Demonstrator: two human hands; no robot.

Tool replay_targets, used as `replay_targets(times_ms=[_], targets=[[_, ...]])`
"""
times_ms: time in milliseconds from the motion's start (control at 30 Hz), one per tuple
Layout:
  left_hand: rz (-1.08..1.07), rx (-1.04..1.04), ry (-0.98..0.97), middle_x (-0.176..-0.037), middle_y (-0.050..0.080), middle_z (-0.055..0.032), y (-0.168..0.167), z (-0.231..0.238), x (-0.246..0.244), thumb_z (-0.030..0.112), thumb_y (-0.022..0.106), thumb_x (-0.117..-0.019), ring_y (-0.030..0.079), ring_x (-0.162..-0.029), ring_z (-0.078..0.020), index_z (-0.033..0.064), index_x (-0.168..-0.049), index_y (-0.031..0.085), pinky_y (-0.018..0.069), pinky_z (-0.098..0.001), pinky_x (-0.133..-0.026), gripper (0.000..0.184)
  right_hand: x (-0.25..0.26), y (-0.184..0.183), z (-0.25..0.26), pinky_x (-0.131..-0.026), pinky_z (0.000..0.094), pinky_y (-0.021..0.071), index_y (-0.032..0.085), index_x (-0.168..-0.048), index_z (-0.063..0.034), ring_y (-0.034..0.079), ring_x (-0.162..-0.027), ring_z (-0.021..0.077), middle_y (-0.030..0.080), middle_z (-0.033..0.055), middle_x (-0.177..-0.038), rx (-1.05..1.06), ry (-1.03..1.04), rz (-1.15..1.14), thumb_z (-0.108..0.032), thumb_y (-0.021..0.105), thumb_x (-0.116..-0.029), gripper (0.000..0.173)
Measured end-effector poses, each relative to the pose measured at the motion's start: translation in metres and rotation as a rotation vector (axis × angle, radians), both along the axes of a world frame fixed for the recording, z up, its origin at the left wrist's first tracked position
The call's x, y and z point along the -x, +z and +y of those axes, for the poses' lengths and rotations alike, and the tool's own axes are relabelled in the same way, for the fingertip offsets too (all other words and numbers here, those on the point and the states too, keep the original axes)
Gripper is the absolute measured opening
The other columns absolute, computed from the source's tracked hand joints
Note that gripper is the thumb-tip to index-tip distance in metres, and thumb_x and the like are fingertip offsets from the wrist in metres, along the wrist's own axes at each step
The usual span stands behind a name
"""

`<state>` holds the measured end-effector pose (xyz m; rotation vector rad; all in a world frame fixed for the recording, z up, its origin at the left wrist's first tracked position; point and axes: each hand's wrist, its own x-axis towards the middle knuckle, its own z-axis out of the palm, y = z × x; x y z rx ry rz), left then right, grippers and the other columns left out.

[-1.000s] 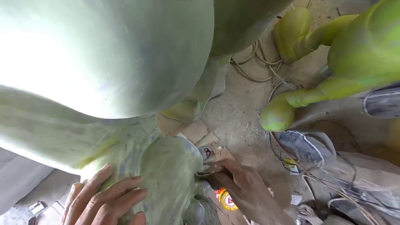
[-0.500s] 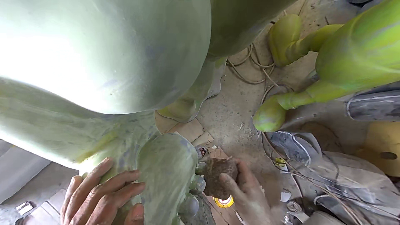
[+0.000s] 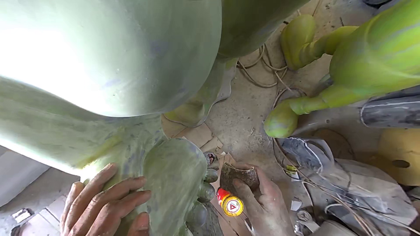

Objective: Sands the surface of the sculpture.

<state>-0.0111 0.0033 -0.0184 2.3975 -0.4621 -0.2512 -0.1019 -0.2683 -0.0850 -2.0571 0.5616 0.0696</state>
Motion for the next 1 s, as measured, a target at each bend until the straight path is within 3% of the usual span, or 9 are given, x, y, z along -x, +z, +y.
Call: replay_targets(times_ms=[67,133,267,333,467,600,700,800,1000], targets=[[0.0,0.008,0.003,-0.117,0.072,-0.012,0.0,-0.001,0.0,0.036,0.042,-0.1023,0.043,-0.141,-0.0367,0.0119,-0.101,0.07,0.0163,-0.0591,-0.121,0.037,-0.003,-0.002,-0.007,-0.083,0.0222,0.0556,0.07,-0.117,-0.0127,0.066,-0.095,0.0034,0.072,-0.0008,-0.102,0.234,0.151,-0.114,-0.032,0.059,-0.0991,0.028],[-0.008,0.003,0.003,-0.118,0.072,-0.0107,-0.001,-0.001,0.001,0.037,0.042,-0.1025,0.043,-0.142,-0.0358,0.0132,-0.102,0.07,0.0162,-0.0591,-0.121,0.036,-0.013,-0.003,-0.019,-0.086,0.029,0.0507,0.073,-0.11,-0.022,0.063,-0.099,0.0077,0.072,-0.0078,-0.103,0.416,0.379,-0.176,-0.025,0.059,-0.0992,0.018],[-0.01,0.003,0.017,-0.119,0.071,-0.0074,-0.004,-0.001,0.003,0.037,0.043,-0.1014,0.042,-0.142,-0.0342,0.015,-0.101,0.071,0.0162,-0.0597,-0.121,0.035,-0.044,-0.012,-0.034,-0.109,0.0575,0.0395,0.074,-0.101,-0.0307,0.061,-0.119,0.016,0.07,-0.0119,-0.109,0.531,0.837,-0.217,-0.024,0.061,-0.0983,0.015],[-0.003,0.008,0.028,-0.119,0.071,-0.0062,-0.004,-0.002,0.003,0.037,0.044,-0.1008,0.042,-0.142,-0.0338,0.0159,-0.101,0.071,0.0156,-0.0611,-0.121,0.034,-0.059,-0.018,-0.038,-0.112,0.0548,0.0417,0.074,-0.101,-0.0291,0.063,-0.117,0.013,0.07,-0.0109,-0.109,0.455,0.998,-0.249,-0.024,0.06,-0.1,0.015],[-0.001,0.02,0.061,-0.118,0.072,-0.004,-0.005,-0.005,0.005,0.037,0.045,-0.1007,0.044,-0.142,-0.0338,0.0176,-0.102,0.072,0.0178,-0.0622,-0.121,0.033,-0.091,-0.023,-0.048,-0.103,0.0423,0.049,0.075,-0.1,-0.0248,0.065,-0.106,0.0114,0.07,-0.0083,-0.103,0.331,1.22,-0.266,-0.02,0.061,-0.099,0.015],[0.007,0.046,0.095,-0.119,0.072,-0.0011,-0.007,-0.01,0.005,0.036,0.046,-0.1002,0.044,-0.142,-0.0318,0.0181,-0.102,0.072,0.0195,-0.062,-0.121,0.032,-0.101,-0.025,-0.051,-0.085,0.0313,0.0527,0.072,-0.104,-0.0232,0.064,-0.102,0.0103,0.069,-0.0079,-0.105,0.329,1.31,-0.199,-0.034,0.06,-0.1006,0.016],[0.003,0.067,0.128,-0.118,0.072,-0.0003,-0.007,-0.015,0.003,0.036,0.046,-0.1004,0.045,-0.141,-0.0291,0.0174,-0.101,0.073,0.0183,-0.0619,-0.121,0.032,-0.095,-0.018,-0.051,-0.094,0.0373,0.0538,0.068,-0.116,-0.0196,0.064,-0.113,0.0149,0.067,-0.002,-0.117,0.328,1.319,-0.026,-0.035,0.059,-0.0987,0.025],[-0.015,0.065,0.147,-0.118,0.072,0.0014,-0.008,-0.02,0.001,0.037,0.047,-0.0999,0.048,-0.14,-0.0269,0.0181,-0.102,0.073,0.0194,-0.0634,-0.121,0.032,-0.08,-0.013,-0.055,-0.108,0.0438,0.0458,0.059,-0.134,-0.0181,0.058,-0.128,0.0162,0.063,-0.0001,-0.136,0.263,1.273,0.216,-0.032,0.048,-0.1031,0.035],[-0.051,0.054,0.191,-0.114,0.074,0.0015,-0.009,-0.03,-0.003,0.036,0.048,-0.0973,0.052,-0.136,-0.0254,0.0176,-0.1,0.074,0.0204,-0.0631,-0.12,0.032,-0.055,-0.02,-0.052,-0.099,0.0434,0.0515,0.063,-0.133,-0.0217,0.063,-0.121,0.0193,0.067,0.0008,-0.132,0.405,1.125,0.034,-0.038,0.047,-0.1054,0.036]])
